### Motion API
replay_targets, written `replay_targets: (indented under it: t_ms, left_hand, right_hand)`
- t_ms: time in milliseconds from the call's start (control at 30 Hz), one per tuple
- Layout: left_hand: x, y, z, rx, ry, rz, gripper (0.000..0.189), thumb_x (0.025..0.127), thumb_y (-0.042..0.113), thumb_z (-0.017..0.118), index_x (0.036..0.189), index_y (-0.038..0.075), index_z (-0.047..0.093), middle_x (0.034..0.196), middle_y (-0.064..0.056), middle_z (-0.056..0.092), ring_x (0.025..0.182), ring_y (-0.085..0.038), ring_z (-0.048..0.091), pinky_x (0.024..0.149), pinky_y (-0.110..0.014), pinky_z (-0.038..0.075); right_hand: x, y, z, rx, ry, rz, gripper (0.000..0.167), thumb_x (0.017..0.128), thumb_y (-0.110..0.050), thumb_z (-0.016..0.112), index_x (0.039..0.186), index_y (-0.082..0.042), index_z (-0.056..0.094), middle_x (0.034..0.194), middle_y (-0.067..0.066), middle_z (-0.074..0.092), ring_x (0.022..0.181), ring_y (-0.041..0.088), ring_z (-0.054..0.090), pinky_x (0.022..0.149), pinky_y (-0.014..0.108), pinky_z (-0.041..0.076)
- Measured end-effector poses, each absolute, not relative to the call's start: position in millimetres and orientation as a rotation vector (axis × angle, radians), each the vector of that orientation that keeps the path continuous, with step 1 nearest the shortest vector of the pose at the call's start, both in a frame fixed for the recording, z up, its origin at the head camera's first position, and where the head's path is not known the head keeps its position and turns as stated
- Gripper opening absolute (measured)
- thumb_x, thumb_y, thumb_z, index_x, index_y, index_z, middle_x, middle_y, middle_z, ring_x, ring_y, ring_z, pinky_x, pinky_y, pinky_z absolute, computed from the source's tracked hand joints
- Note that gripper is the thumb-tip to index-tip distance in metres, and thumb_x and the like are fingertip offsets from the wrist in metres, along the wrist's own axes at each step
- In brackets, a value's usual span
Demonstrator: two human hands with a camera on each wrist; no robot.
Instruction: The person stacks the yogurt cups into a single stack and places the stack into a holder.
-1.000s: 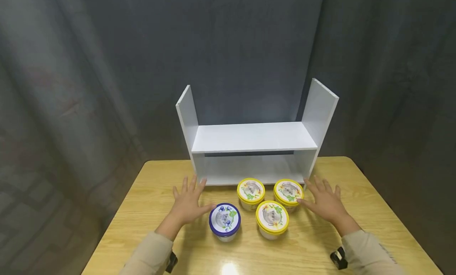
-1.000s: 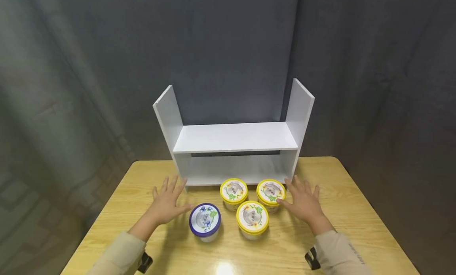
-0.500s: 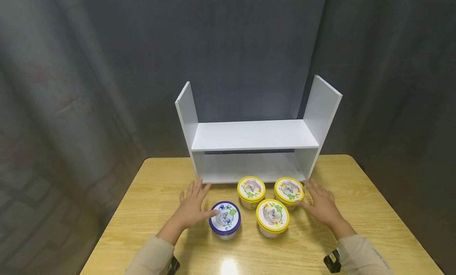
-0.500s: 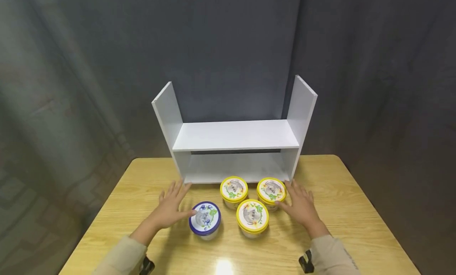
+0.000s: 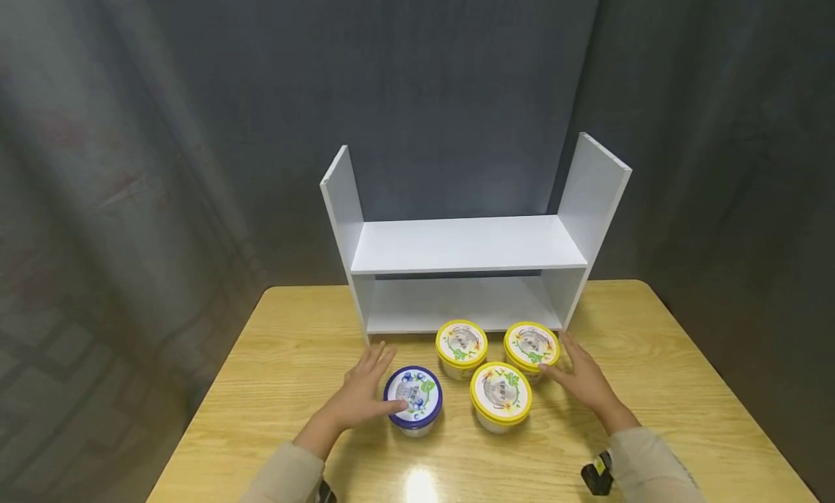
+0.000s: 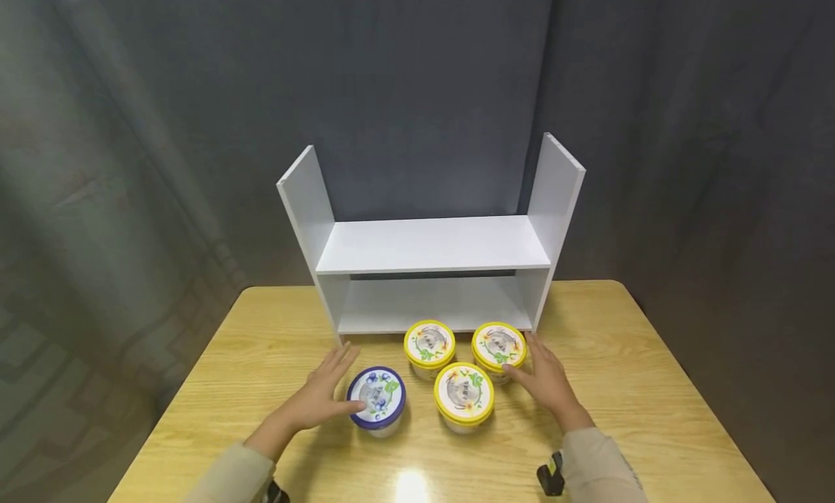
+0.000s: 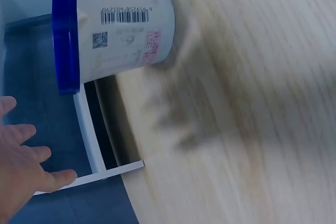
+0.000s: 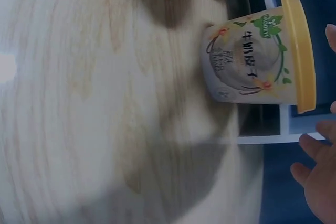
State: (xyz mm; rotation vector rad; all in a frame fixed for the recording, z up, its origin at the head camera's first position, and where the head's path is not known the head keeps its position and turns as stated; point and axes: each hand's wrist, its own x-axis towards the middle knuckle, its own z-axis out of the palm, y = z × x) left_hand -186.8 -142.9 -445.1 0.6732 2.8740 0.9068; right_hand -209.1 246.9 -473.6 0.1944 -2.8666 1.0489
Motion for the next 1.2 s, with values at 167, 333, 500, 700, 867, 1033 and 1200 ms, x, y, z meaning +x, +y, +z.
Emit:
replay_targets:
  t_ms: [167, 333, 500, 700, 867, 1033, 1200]
  left_hand:
    - [-184.8, -140.5, -451.6, 0.679, 2.834, 0.972, 0.095, 0.062, 0.054, 0.066, 0.136, 0.010, 0.025, 0.141, -0.015, 0.015, 0.126, -0.037, 0.009, 0.087, -0.068, 0.012]
    - [-183.3, -138.3, -460.0, 0.733, 2.814, 1.024, 0.098, 0.059, 0.051, 0.071, 0.136, 0.009, 0.026, 0.139, -0.018, 0.018, 0.125, -0.038, 0.013, 0.088, -0.066, 0.016]
    - [-180.5, -137.1, -466.7, 0.768, 2.776, 1.102, 0.100, 0.057, 0.046, 0.074, 0.136, 0.008, 0.026, 0.137, -0.023, 0.020, 0.122, -0.043, 0.017, 0.088, -0.064, 0.021]
    - [-177.1, -134.5, -473.0, 0.736, 2.740, 1.160, 0.100, 0.057, 0.036, 0.078, 0.136, 0.009, 0.024, 0.138, -0.021, 0.019, 0.121, -0.042, 0.019, 0.090, -0.062, 0.022]
    - [-176.1, -131.3, -477.8, 0.728, 2.739, 1.208, 0.100, 0.056, 0.031, 0.079, 0.136, 0.007, 0.024, 0.137, -0.022, 0.020, 0.121, -0.041, 0.020, 0.090, -0.060, 0.023]
    - [-176.7, -128.3, -483.2, 0.720, 2.751, 1.234, 0.102, 0.054, 0.032, 0.080, 0.135, 0.004, 0.025, 0.136, -0.021, 0.023, 0.121, -0.039, 0.023, 0.092, -0.057, 0.023]
    - [-177.3, -126.1, -486.8, 0.689, 2.759, 1.263, 0.102, 0.055, 0.030, 0.080, 0.136, 0.004, 0.023, 0.137, -0.020, 0.023, 0.122, -0.037, 0.022, 0.095, -0.054, 0.022]
  right_hand:
    - [-213.2, 248.3, -479.9, 0.152, -2.859, 1.206, 0.088, 0.079, -0.043, 0.058, 0.134, 0.008, 0.011, 0.134, 0.033, 0.014, 0.119, 0.049, 0.014, 0.092, 0.061, 0.015]
    - [-213.6, 248.8, -481.4, 0.069, -2.858, 1.347, 0.091, 0.078, -0.044, 0.057, 0.135, 0.005, 0.007, 0.136, 0.030, 0.011, 0.120, 0.048, 0.011, 0.093, 0.061, 0.014]
    - [-213.7, 246.3, -483.6, 0.036, -2.857, 1.364, 0.090, 0.078, -0.044, 0.059, 0.136, 0.003, 0.009, 0.136, 0.030, 0.013, 0.120, 0.048, 0.013, 0.092, 0.062, 0.015]
    - [-214.0, 242.2, -489.4, 0.012, -2.830, 1.415, 0.093, 0.073, -0.041, 0.065, 0.137, -0.001, 0.010, 0.136, 0.029, 0.014, 0.120, 0.048, 0.012, 0.091, 0.063, 0.014]
    - [-214.0, 239.5, -493.3, -0.017, -2.802, 1.437, 0.096, 0.071, -0.039, 0.067, 0.138, -0.003, 0.008, 0.137, 0.028, 0.013, 0.120, 0.048, 0.012, 0.092, 0.062, 0.014]
    - [-217.2, 237.2, -499.3, -0.056, -2.733, 1.496, 0.096, 0.070, -0.035, 0.069, 0.139, -0.006, 0.009, 0.137, 0.027, 0.013, 0.121, 0.047, 0.011, 0.093, 0.061, 0.012]
    - [-219.4, 233.0, -507.8, -0.036, -2.603, 1.558, 0.094, 0.069, -0.035, 0.070, 0.139, -0.011, 0.011, 0.139, 0.024, 0.013, 0.123, 0.044, 0.008, 0.094, 0.061, 0.009]
